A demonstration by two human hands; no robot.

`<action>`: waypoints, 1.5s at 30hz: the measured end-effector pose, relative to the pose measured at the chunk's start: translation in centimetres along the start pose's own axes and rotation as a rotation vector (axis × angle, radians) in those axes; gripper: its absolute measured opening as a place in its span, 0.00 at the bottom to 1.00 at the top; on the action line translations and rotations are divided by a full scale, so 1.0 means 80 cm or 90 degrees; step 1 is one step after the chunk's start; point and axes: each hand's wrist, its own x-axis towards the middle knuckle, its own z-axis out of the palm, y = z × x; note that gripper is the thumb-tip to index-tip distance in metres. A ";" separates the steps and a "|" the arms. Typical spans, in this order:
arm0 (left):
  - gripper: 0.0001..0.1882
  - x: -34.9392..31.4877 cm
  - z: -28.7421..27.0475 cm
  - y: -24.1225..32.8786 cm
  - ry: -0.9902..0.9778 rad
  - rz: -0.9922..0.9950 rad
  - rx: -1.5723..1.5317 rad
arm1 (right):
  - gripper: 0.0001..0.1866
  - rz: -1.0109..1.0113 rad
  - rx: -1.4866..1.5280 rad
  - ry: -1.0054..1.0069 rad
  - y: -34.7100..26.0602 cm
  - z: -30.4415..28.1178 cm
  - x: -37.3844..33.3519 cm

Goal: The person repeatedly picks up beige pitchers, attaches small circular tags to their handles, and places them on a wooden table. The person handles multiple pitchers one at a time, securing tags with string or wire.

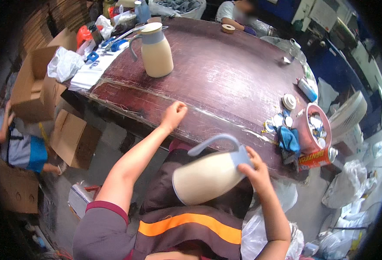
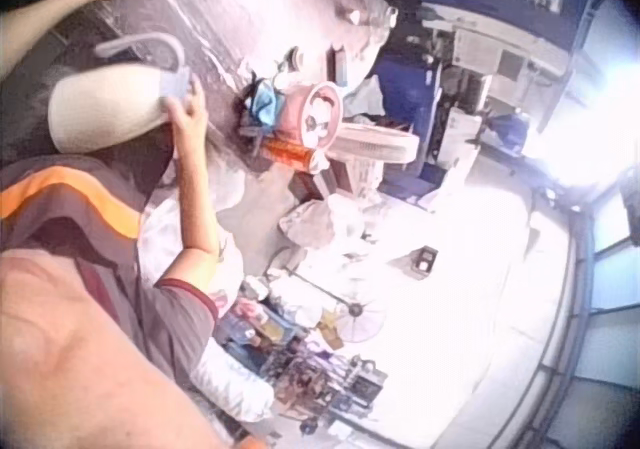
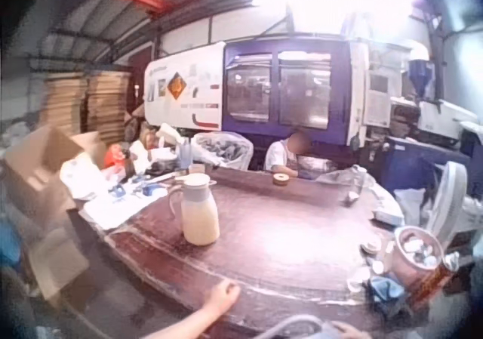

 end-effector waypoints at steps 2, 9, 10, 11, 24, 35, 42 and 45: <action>0.15 -0.045 0.029 0.044 -0.222 0.057 -0.226 | 0.20 -0.023 -0.065 -0.005 0.041 0.012 -0.031; 0.15 -0.169 0.060 0.145 -0.351 -0.038 -0.143 | 0.13 0.030 0.169 0.112 0.111 -0.007 -0.091; 0.14 -0.167 0.062 0.144 -0.326 -0.045 -0.144 | 0.14 0.050 0.143 0.180 0.148 -0.029 -0.104; 0.13 -0.166 0.064 0.141 -0.307 -0.059 -0.148 | 0.14 0.116 0.145 0.246 0.184 -0.044 -0.116; 0.08 -0.129 0.123 0.136 -0.303 -0.150 -0.093 | 0.19 0.445 -0.514 -0.111 0.553 -0.028 -0.194; 0.08 -0.110 0.139 0.134 -0.336 -0.145 -0.068 | 0.17 0.198 -0.706 0.116 0.589 -0.077 -0.075; 0.09 -0.094 0.145 0.131 -0.395 -0.161 -0.085 | 0.17 0.321 -0.716 0.085 0.650 -0.049 -0.101; 0.10 -0.102 0.135 0.126 -0.384 -0.176 -0.088 | 0.17 0.306 -0.730 0.065 0.655 -0.054 -0.098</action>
